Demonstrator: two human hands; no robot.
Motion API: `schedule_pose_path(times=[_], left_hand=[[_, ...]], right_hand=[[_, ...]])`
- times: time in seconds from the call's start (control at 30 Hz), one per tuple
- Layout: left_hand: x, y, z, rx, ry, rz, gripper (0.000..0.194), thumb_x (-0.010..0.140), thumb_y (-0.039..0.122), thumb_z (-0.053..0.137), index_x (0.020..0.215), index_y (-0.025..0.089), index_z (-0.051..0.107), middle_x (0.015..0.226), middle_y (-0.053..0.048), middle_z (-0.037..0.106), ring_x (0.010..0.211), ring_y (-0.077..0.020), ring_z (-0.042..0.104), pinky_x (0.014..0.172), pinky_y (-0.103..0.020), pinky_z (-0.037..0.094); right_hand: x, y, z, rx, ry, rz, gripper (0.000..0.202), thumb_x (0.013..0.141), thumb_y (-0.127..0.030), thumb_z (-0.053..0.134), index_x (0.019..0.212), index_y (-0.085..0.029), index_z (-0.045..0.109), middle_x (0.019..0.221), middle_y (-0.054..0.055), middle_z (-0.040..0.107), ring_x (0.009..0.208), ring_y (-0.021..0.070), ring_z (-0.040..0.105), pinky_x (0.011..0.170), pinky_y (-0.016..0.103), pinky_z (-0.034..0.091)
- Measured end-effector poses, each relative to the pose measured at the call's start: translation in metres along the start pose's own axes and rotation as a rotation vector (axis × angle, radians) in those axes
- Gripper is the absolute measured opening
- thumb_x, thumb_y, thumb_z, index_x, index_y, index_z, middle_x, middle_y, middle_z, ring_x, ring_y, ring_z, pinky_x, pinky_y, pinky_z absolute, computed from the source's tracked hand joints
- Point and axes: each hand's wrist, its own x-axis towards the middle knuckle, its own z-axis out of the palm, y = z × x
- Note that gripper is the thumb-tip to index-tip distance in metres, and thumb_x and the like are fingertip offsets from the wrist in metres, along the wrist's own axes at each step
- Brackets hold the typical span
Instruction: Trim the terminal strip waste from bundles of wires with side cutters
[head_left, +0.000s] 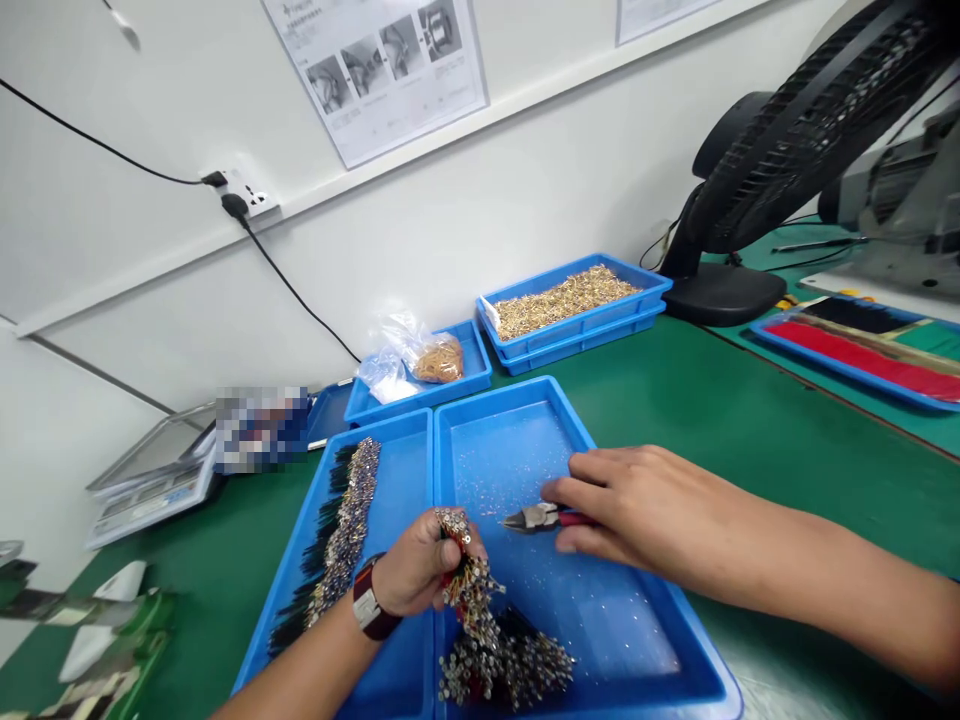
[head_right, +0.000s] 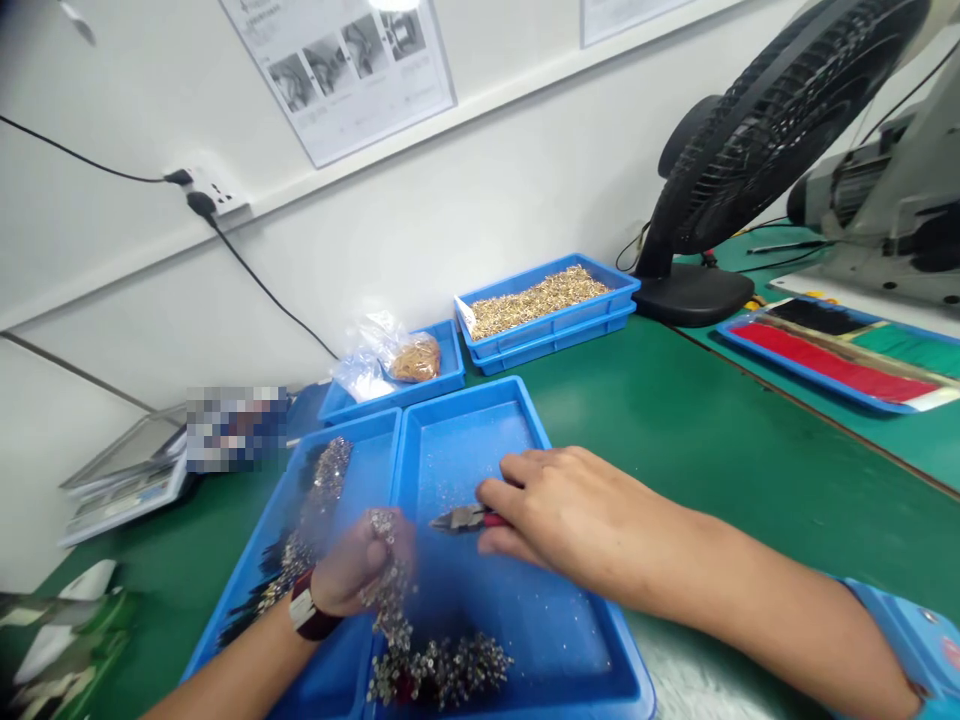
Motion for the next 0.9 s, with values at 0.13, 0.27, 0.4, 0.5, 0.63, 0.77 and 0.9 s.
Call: schedule_pose_path(times=[0.13, 0.27, 0.4, 0.5, 0.63, 0.77, 0.9], left_hand=[[0.000, -0.002, -0.001, -0.015, -0.005, -0.012, 0.062, 0.073, 0.071, 0.089, 0.076, 0.012, 0.070, 0.054, 0.000, 0.061, 0.037, -0.0060, 0.045, 0.040, -0.019, 0.029], [0.002, 0.006, 0.008, -0.045, -0.002, -0.036, 0.059, 0.079, 0.068, 0.087, 0.084, 0.011, 0.073, 0.059, -0.001, 0.065, 0.036, -0.0044, 0.040, 0.038, -0.018, 0.027], [0.006, 0.020, 0.011, -0.079, -0.013, -0.052, 0.050, 0.085, 0.059, 0.086, 0.087, 0.011, 0.073, 0.065, -0.002, 0.068, 0.042, -0.0048, 0.045, 0.042, -0.017, 0.030], [0.013, 0.027, 0.006, -0.090, -0.030, -0.053, 0.054, 0.075, 0.060, 0.093, 0.075, 0.011, 0.070, 0.054, 0.001, 0.060, 0.037, -0.0048, 0.041, 0.039, -0.017, 0.029], [0.022, 0.023, 0.001, -0.113, -0.017, -0.034, 0.067, 0.063, 0.075, 0.092, 0.060, 0.016, 0.060, 0.046, 0.006, 0.046, 0.033, -0.0061, 0.035, 0.037, -0.019, 0.029], [0.021, 0.011, -0.002, -0.126, -0.028, -0.043, 0.072, 0.057, 0.086, 0.086, 0.056, 0.019, 0.059, 0.043, 0.007, 0.039, 0.030, -0.0073, 0.030, 0.035, -0.022, 0.026], [0.017, 0.002, -0.007, -0.146, -0.058, -0.056, 0.070, 0.061, 0.086, 0.085, 0.060, 0.018, 0.066, 0.045, 0.003, 0.045, 0.035, -0.0084, 0.036, 0.041, -0.023, 0.030]], right_hand=[[0.001, 0.003, 0.003, 0.036, -0.013, 0.008, 0.011, 0.106, -0.027, 0.060, 0.101, -0.020, 0.067, 0.087, 0.002, 0.064, 0.068, 0.0195, 0.062, 0.061, 0.033, 0.037], [-0.001, 0.005, -0.007, 0.099, -0.026, -0.016, 0.019, 0.110, -0.034, 0.058, 0.117, -0.023, 0.071, 0.092, 0.002, 0.064, 0.073, 0.0190, 0.063, 0.064, 0.032, 0.041], [-0.004, 0.010, -0.022, 0.076, -0.006, -0.032, 0.035, 0.109, -0.047, 0.060, 0.138, -0.030, 0.069, 0.096, 0.004, 0.064, 0.080, 0.0212, 0.065, 0.067, 0.032, 0.044], [-0.009, 0.011, -0.029, 0.084, 0.036, -0.040, 0.041, 0.109, -0.055, 0.053, 0.141, -0.033, 0.068, 0.095, 0.003, 0.063, 0.078, 0.0206, 0.064, 0.065, 0.031, 0.044], [-0.013, 0.009, -0.033, 0.138, 0.108, -0.024, 0.042, 0.113, -0.055, 0.045, 0.141, -0.034, 0.067, 0.097, 0.004, 0.067, 0.073, 0.0182, 0.067, 0.063, 0.031, 0.047], [-0.013, 0.009, -0.032, 0.139, 0.186, -0.061, 0.045, 0.112, -0.058, 0.042, 0.127, -0.029, 0.074, 0.099, 0.006, 0.073, 0.074, 0.0211, 0.073, 0.062, 0.033, 0.053], [-0.011, 0.008, -0.027, 0.129, 0.190, -0.078, 0.048, 0.112, -0.059, 0.040, 0.110, -0.027, 0.076, 0.089, 0.005, 0.072, 0.066, 0.0211, 0.072, 0.055, 0.033, 0.051]])
